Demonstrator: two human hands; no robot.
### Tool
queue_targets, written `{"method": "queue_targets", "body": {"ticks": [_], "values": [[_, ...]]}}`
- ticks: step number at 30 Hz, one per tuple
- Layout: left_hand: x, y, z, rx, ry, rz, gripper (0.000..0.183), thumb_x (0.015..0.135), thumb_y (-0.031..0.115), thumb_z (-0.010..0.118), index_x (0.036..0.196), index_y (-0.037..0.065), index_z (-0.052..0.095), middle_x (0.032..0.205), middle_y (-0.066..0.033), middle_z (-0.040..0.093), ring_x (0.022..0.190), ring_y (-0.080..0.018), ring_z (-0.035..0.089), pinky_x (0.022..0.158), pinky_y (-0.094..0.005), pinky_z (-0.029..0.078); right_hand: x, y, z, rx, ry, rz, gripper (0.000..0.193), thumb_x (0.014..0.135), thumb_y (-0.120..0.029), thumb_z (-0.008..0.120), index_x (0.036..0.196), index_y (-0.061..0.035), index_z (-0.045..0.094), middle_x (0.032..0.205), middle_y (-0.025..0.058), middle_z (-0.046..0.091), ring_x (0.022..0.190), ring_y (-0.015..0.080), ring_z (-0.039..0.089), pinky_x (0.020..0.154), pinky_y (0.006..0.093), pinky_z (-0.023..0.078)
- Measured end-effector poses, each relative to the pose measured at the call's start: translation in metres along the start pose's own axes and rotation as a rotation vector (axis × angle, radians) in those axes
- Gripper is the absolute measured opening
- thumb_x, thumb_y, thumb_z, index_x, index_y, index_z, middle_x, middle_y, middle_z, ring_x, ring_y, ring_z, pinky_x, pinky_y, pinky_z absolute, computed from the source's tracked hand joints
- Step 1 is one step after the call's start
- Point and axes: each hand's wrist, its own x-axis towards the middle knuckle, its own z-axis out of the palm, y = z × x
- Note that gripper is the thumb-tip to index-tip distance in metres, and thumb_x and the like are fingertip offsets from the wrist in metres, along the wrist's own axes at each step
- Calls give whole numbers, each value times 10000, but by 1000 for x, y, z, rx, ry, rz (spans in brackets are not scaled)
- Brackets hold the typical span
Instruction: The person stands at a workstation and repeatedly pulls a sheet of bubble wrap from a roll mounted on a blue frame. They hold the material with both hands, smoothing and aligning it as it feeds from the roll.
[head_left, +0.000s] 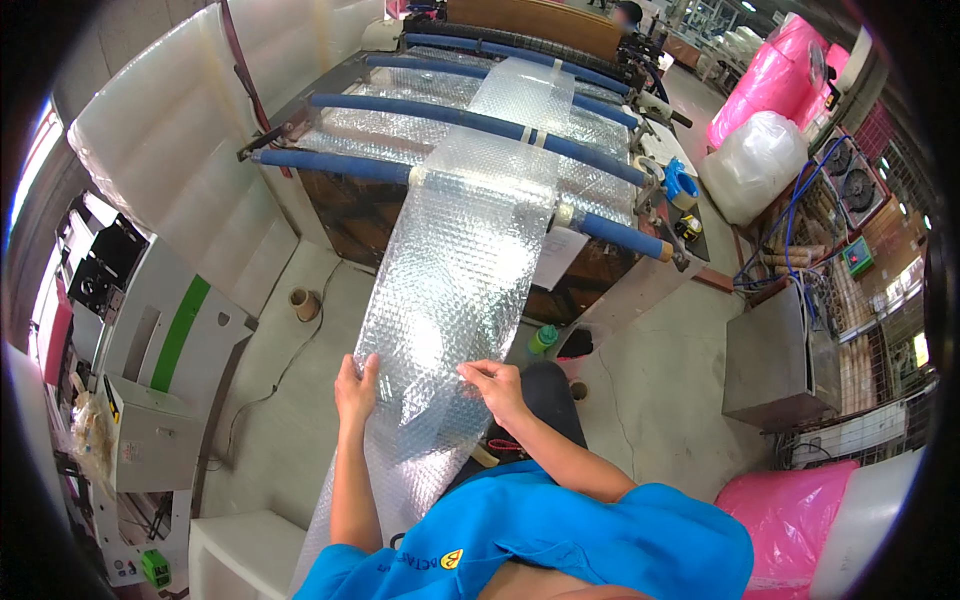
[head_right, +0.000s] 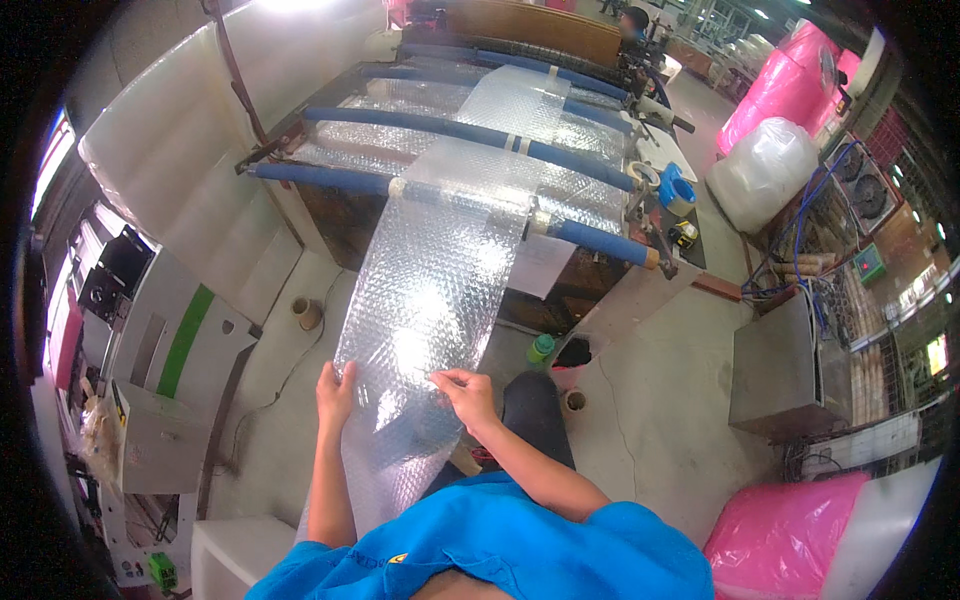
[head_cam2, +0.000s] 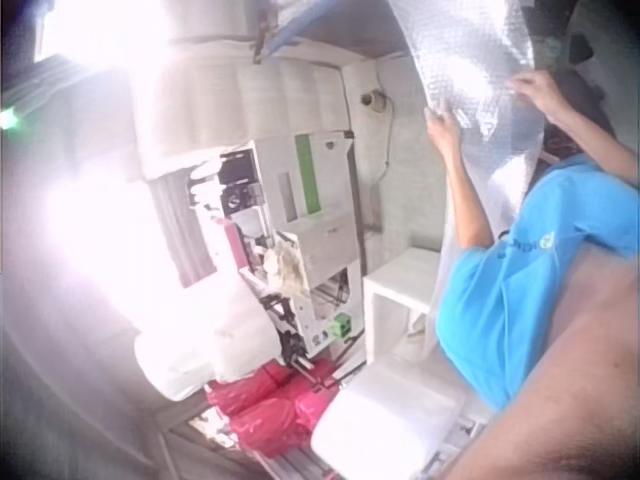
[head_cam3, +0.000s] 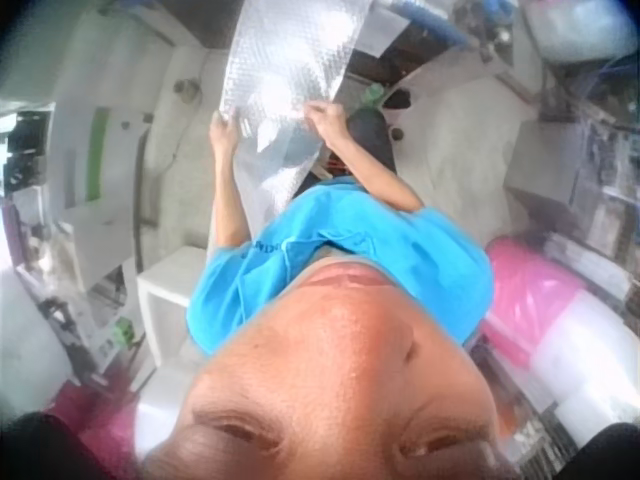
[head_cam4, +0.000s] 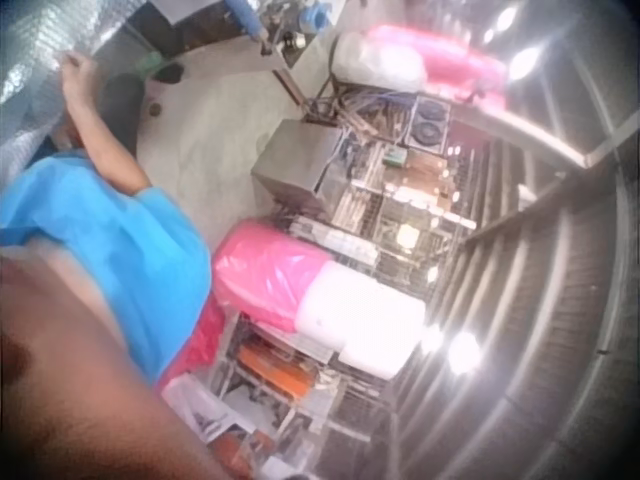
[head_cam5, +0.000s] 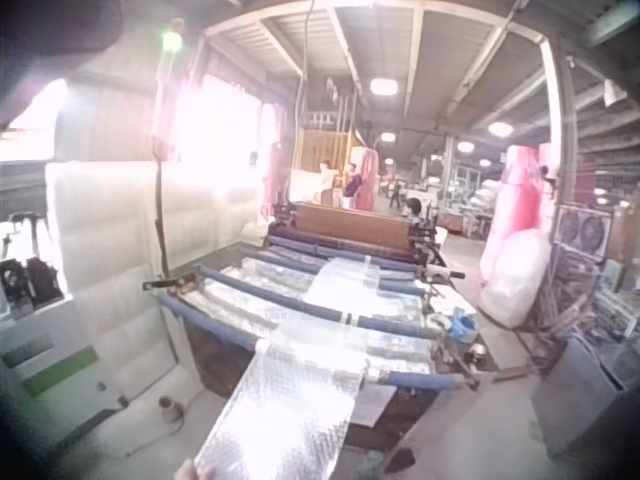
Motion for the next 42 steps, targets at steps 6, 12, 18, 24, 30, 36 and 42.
{"method": "queue_targets", "body": {"ticks": [6, 12, 18, 24, 30, 36, 42], "values": [[1, 1, 3, -66, 44, -30, 325, 827, 346, 548, 820, 24, 512, 624, -92, 514, 572, -171, 470, 552, -311, 385, 1, 4, 2, 85, 46, 30, 159, 758, -147, 661, 827, -6, 636, 759, 33, 605, 675, 84, 556, 539, 230, 486], [5, -16, 9, -252, -47, -10, 294, 818, 291, 579, 793, 8, 502, 611, -41, 484, 575, -111, 416, 539, -275, 369, -5, 0, 6, 1, 35, -26, 178, 753, -147, 668, 827, 11, 633, 735, 36, 604, 639, 74, 546, 526, 221, 476], [23, -40, 29, 64, -117, -106, 403, 820, 415, 525, 860, 14, 536, 723, -107, 576, 644, -234, 518, 622, -341, 417, 13, 22, -1, -170, 113, -52, 171, 738, -157, 683, 786, 5, 655, 721, 34, 612, 636, 74, 537, 548, 216, 455], [33, -50, 65, 193, -120, -176, 583, 824, 537, 405, 1142, 55, 490, 1018, -186, 580, 992, -342, 527, 820, -416, 410, 42, 43, -14, -270, 144, -156, 179, 720, -180, 692, 771, -10, 668, 714, 38, 630, 660, 84, 544, 616, 223, 415], [30, -48, 74, 244, -107, -129, 589, 846, 548, 341, 1128, 47, 470, 956, -196, 593, 928, -368, 541, 780, -440, 420, 44, 44, -16, -317, 168, -183, 195, 714, -197, 697, 776, -15, 667, 705, 35, 635, 651, 81, 551, 610, 220, 419], [28, -50, 77, 254, -78, -89, 575, 853, 543, 322, 1097, 43, 469, 936, -223, 584, 902, -405, 533, 761, -468, 417, 44, 48, -18, -328, 181, -223, 203, 716, -212, 697, 778, -22, 668, 696, 32, 634, 645, 74, 551, 599, 219, 418], [21, -61, 82, 274, -86, -101, 556, 856, 534, 317, 1039, 34, 478, 936, -244, 570, 905, -418, 522, 763, -478, 406, 33, 46, -19, -377, 153, -53, 201, 712, -209, 702, 776, -22, 668, 695, 39, 640, 627, 83, 557, 581, 228, 428]]}}
